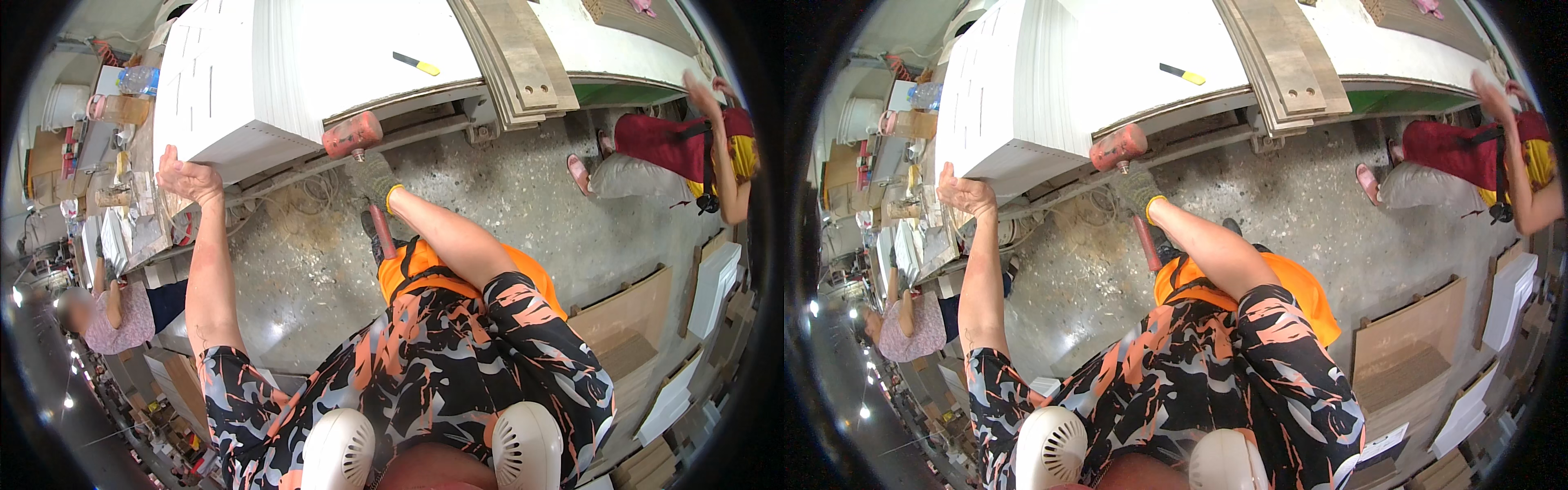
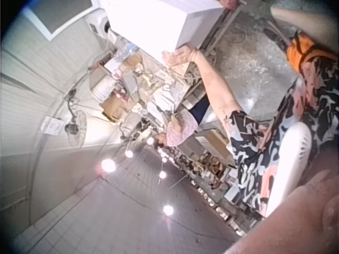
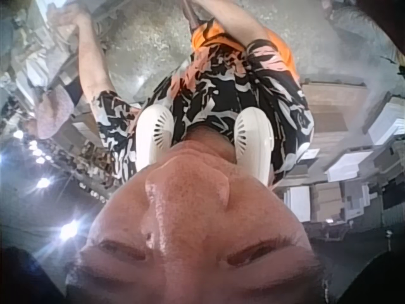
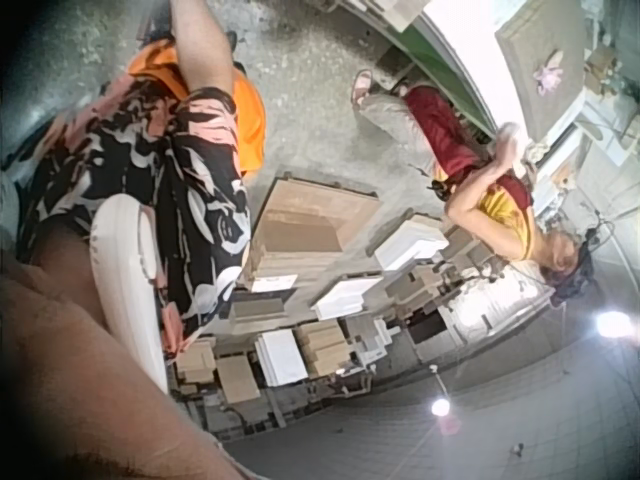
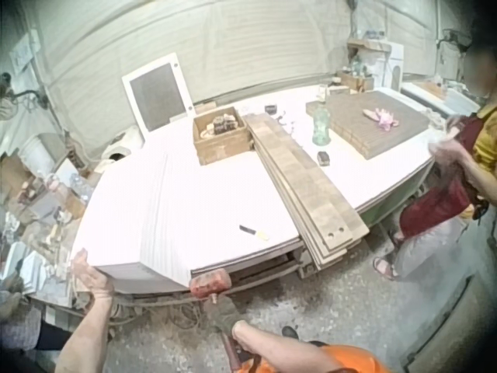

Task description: The person assembles a white wooden cabinet by hammering panels into place with a rubber mallet and scraping excess material from the edges with a tool.

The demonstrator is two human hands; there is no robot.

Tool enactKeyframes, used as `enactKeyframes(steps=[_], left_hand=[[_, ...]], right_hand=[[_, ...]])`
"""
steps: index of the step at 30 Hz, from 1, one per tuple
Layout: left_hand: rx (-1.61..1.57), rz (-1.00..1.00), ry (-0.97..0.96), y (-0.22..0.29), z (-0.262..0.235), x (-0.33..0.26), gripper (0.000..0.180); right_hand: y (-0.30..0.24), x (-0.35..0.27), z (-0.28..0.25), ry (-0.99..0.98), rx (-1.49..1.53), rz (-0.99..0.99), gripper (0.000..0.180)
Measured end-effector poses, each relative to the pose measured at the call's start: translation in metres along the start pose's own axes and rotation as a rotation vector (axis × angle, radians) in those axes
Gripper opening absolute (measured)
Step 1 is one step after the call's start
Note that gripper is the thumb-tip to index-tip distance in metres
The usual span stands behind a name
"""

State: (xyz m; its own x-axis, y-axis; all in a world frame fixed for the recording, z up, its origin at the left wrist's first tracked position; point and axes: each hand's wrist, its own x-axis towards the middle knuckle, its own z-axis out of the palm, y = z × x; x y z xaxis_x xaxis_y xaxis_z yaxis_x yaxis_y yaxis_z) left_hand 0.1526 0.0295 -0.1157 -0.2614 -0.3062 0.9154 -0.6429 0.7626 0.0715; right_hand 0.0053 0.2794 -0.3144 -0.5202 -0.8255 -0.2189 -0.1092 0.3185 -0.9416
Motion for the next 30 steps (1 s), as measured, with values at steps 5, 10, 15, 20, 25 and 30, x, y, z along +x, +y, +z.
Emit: enactKeyframes(steps=[5,10,15,20,25,30], left_hand=[[-0.019,0.020,0.033,-0.001,0.000,0.000,0.045],[-0.010,0.026,0.037,-0.002,-0.001,-0.001,0.044],[-0.001,0.038,0.043,0.001,-0.001,0.000,0.044],[0.023,0.054,0.053,-0.003,0.001,0.000,0.051],[0.004,0.016,0.006,0.005,-0.004,0.004,0.057],[0.007,0.025,0.036,0.009,-0.005,0.006,0.057]], right_hand=[[-0.052,-0.012,-0.016,0.227,0.211,0.090,0.030],[-0.097,-0.022,-0.032,0.108,0.531,0.102,0.028],[-0.106,-0.020,-0.033,0.234,0.151,-0.148,0.024],[-0.072,-0.008,-0.011,0.232,-0.004,-0.301,0.019],[-0.079,-0.016,-0.021,0.339,-0.237,-0.509,0.021],[-0.064,-0.011,-0.018,0.183,0.361,-0.137,0.024]])
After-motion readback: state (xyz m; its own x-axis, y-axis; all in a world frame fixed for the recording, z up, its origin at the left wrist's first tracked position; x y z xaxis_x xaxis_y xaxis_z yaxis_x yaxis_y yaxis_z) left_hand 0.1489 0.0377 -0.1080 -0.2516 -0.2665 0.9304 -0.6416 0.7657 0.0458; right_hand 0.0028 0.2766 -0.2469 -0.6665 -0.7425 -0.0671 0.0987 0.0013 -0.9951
